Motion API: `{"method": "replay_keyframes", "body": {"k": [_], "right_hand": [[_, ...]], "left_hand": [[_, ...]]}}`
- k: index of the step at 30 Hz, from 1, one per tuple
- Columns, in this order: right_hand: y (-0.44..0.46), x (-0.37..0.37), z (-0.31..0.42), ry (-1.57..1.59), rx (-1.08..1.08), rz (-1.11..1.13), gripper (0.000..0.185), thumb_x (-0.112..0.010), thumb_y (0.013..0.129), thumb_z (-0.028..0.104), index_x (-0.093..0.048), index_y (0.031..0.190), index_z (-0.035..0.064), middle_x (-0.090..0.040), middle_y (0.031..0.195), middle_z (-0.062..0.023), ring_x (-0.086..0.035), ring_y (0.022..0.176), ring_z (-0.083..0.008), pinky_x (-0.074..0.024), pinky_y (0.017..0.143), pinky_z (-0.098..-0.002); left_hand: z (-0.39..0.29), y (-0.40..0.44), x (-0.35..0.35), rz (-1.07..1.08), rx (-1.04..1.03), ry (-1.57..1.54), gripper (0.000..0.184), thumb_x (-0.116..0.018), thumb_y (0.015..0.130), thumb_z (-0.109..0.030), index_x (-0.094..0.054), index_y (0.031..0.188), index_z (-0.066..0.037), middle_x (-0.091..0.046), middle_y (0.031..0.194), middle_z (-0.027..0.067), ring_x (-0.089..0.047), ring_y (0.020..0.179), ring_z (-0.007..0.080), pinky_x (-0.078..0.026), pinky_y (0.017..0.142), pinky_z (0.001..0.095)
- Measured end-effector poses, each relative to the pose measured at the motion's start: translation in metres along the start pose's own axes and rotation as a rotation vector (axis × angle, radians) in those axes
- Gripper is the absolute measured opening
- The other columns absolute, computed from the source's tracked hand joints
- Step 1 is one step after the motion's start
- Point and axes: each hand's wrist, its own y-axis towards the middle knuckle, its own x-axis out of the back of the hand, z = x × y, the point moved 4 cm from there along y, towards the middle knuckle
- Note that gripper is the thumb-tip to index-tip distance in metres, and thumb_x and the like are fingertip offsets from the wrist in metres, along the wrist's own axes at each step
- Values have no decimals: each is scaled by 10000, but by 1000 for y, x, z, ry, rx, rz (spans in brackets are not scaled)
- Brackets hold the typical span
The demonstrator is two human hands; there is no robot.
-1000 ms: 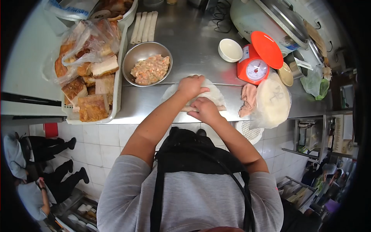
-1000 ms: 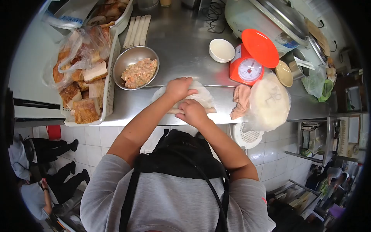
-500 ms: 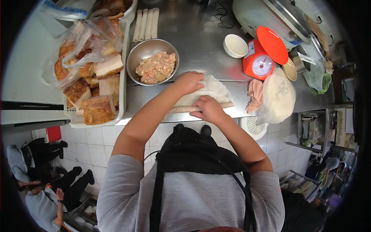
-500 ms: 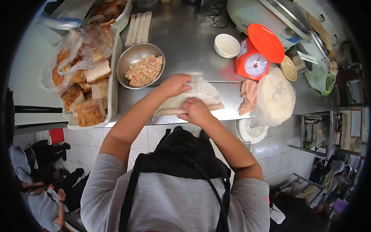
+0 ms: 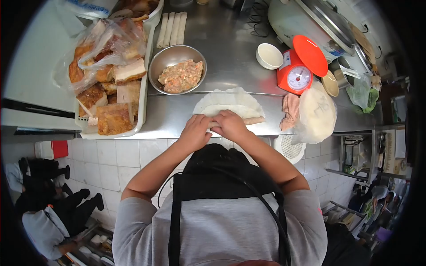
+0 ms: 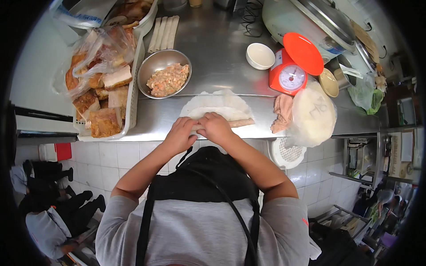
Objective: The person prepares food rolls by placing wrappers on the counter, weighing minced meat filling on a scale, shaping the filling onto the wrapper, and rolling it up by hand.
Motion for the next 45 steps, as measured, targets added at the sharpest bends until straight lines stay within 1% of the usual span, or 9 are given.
{"method": "replay_keyframes", "body": {"k": [5, 11, 13, 19, 23, 26, 29, 31, 45], "right_hand": [[-19, 20, -24, -112, -14, 25, 243, -694, 634, 224, -591, 797, 76, -564, 821, -90, -542, 834, -268, -438, 753, -371], [-77, 68, -85, -176, -97, -82, 241, -678, 660, 222, -610, 855, 98, -582, 867, -75, -541, 856, -265, -412, 769, -373], [-83, 72, -91, -158, -93, -115, 227, -667, 678, 215, -609, 862, 96, -589, 879, -76, -540, 861, -265, -405, 765, -377], [-74, 78, -101, 67, -368, -12, 147, -604, 755, 205, -605, 864, 106, -598, 875, -78, -534, 878, -262, -385, 760, -401], [-69, 73, -106, -38, -300, -42, 137, -585, 768, 217, -606, 858, 116, -583, 882, -73, -521, 886, -264, -382, 767, -406], [-67, 69, -101, -205, -250, -132, 149, -596, 752, 224, -608, 853, 115, -565, 883, -65, -509, 886, -264, -382, 767, -405], [-62, 65, -88, -268, -137, -226, 175, -627, 713, 217, -611, 855, 115, -546, 891, -54, -500, 881, -259, -383, 762, -402], [-55, 65, -64, -217, -3, -265, 205, -652, 681, 201, -612, 863, 117, -540, 898, -49, -496, 882, -252, -385, 757, -392], [-32, 52, -52, -86, -2, -89, 276, -696, 649, 195, -615, 899, 113, -541, 876, -53, -508, 877, -249, -404, 772, -360]], "left_hand": [[11, -11, -10, -114, 47, 195, 318, -713, 600, -130, -583, 880, -53, -549, 903, 99, -511, 878, 287, -422, 777, 376], [8, -17, -7, -215, 10, 271, 258, -691, 622, -179, -584, 837, -82, -552, 860, 55, -515, 850, 253, -394, 727, 386], [8, -17, -5, -208, 26, 281, 233, -687, 631, -185, -585, 821, -97, -565, 854, 42, -517, 851, 245, -376, 716, 385], [20, -4, 3, -96, 233, 241, 176, -664, 660, -207, -570, 776, -115, -589, 861, 33, -520, 860, 227, -348, 703, 375], [12, 3, 3, -178, 75, 467, 192, -648, 676, -215, -557, 806, -106, -581, 877, 47, -516, 871, 230, -345, 722, 367], [-4, 9, -8, -392, -106, 573, 202, -651, 671, -191, -569, 835, -106, -554, 877, 49, -507, 875, 232, -347, 747, 366], [-17, 17, -27, -290, -150, 331, 209, -658, 662, -173, -589, 848, -109, -528, 877, 44, -498, 880, 231, -357, 762, 377], [-17, 16, -31, -293, -134, 318, 229, -663, 657, -169, -591, 866, -108, -527, 877, 38, -495, 880, 229, -366, 758, 376], [-7, 18, -33, -249, -91, 300, 198, -658, 675, -204, -609, 843, -110, -535, 817, 29, -507, 825, 224, -390, 705, 357]]}}
